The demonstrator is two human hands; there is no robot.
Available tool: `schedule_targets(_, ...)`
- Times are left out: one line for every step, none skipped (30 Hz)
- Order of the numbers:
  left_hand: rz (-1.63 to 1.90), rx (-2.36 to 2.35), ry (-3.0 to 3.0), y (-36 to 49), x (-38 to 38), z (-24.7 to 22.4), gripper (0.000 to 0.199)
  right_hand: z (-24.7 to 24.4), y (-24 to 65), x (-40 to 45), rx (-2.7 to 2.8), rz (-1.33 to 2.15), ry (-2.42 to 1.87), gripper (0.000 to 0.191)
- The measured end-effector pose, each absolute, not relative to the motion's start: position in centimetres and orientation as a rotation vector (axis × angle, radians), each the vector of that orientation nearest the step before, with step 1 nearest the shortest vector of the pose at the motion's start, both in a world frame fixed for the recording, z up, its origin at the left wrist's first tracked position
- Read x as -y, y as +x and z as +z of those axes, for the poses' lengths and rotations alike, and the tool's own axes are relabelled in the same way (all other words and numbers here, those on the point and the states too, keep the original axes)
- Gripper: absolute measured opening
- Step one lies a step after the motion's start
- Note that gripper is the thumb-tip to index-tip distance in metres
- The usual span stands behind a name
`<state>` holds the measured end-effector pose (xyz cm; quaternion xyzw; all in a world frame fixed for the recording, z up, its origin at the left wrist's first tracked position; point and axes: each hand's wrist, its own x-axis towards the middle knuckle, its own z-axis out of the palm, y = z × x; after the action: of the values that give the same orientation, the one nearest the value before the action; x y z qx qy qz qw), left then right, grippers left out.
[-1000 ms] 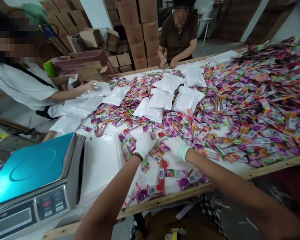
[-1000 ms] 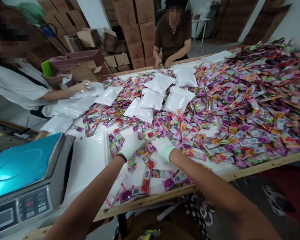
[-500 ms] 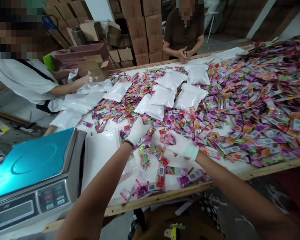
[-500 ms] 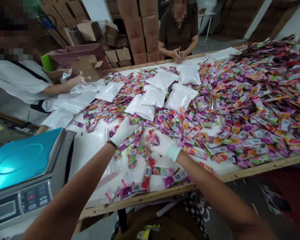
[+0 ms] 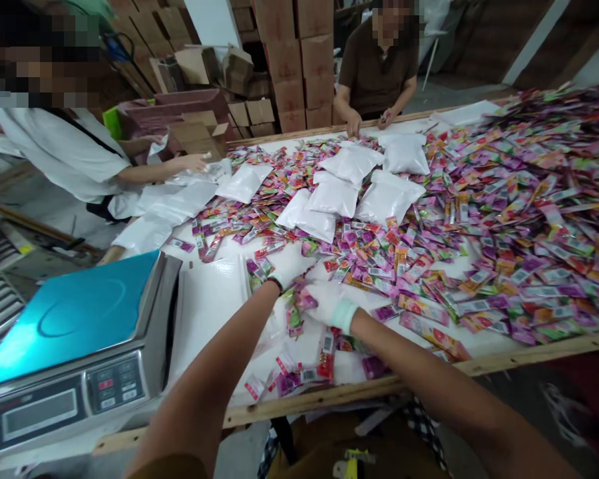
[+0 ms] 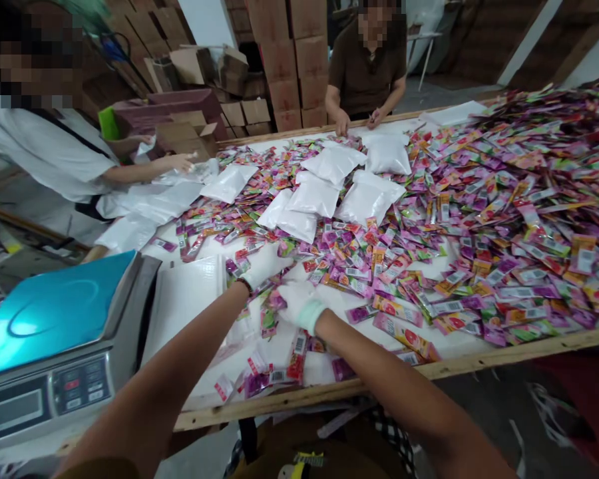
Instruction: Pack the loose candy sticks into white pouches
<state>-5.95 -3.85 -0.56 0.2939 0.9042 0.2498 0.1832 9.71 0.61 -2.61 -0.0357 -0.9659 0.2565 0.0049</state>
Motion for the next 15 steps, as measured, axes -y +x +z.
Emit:
schedule_targets(0.729, -2.561, 0.859, -6.3, 4.4, -0.2, 0.030, -2.7, 10.4, -1.6, 2.968, 0.876, -0.172, 0.021)
schedule_targets(0.768, -2.570, 0.884, -6.7, 5.1, 0.2, 0.029, -2.8, 11.2, -2.6, 2.896, 0.969, -0.244, 0.017)
schedule_targets(0.818, -2.574, 0.894, -7.0, 5.8, 0.7, 0.028, -2.9, 12.0, -3.7, 2.821, 1.064, -0.315, 0.014)
schedule_targets(0.863, -2.570, 0.891, -7.4, 6.6, 1.2, 0.028, -3.0, 12.6, -4.6, 2.748, 1.157, -0.377, 0.012)
schedule_targets(0.884, -2.567, 0.885, -7.8, 7.4, 1.7, 0.027, -3.1, 13.2, -5.3, 2.684, 1.237, -0.427, 0.013)
schedule_targets(0.865, -2.570, 0.888, -8.1, 8.1, 2.1, 0.027, -3.3, 13.4, -5.7, 2.644, 1.288, -0.464, 0.015)
schedule_targets(0.801, -2.581, 0.904, -8.3, 8.7, 2.4, 0.027, -3.4, 13.5, -5.9, 2.615, 1.316, -0.506, 0.017)
schedule_targets(0.699, -2.595, 0.940, -8.5, 9.2, 2.5, 0.027, -3.6, 13.2, -5.7, 2.591, 1.337, -0.550, 0.018)
schedule_targets(0.575, -2.604, 0.986, -8.5, 9.6, 2.4, 0.026, -3.8, 12.8, -5.4, 2.589, 1.339, -0.597, 0.019)
schedule_targets(0.451, -2.604, 1.029, -8.4, 9.9, 2.0, 0.025, -4.0, 12.2, -4.8, 2.620, 1.313, -0.635, 0.020)
schedule_targets(0.345, -2.594, 1.053, -8.2, 10.0, 1.5, 0.023, -4.2, 11.4, -4.2, 2.688, 1.259, -0.663, 0.020)
schedule_targets(0.266, -2.579, 1.061, -7.9, 10.0, 0.9, 0.022, -4.3, 10.7, -3.5, 2.775, 1.186, -0.682, 0.020)
schedule_targets(0.213, -2.568, 1.059, -7.6, 10.0, 0.2, 0.020, -4.3, 10.0, -3.0, 2.867, 1.107, -0.688, 0.022)
schedule_targets(0.182, -2.568, 1.054, -7.3, 9.9, -0.5, 0.018, -4.4, 9.3, -2.6, 2.949, 1.034, -0.682, 0.024)
schedule_targets(0.165, -2.573, 1.055, -7.0, 9.8, -1.0, 0.017, -4.4, 8.8, -2.4, 3.011, 0.978, -0.677, 0.026)
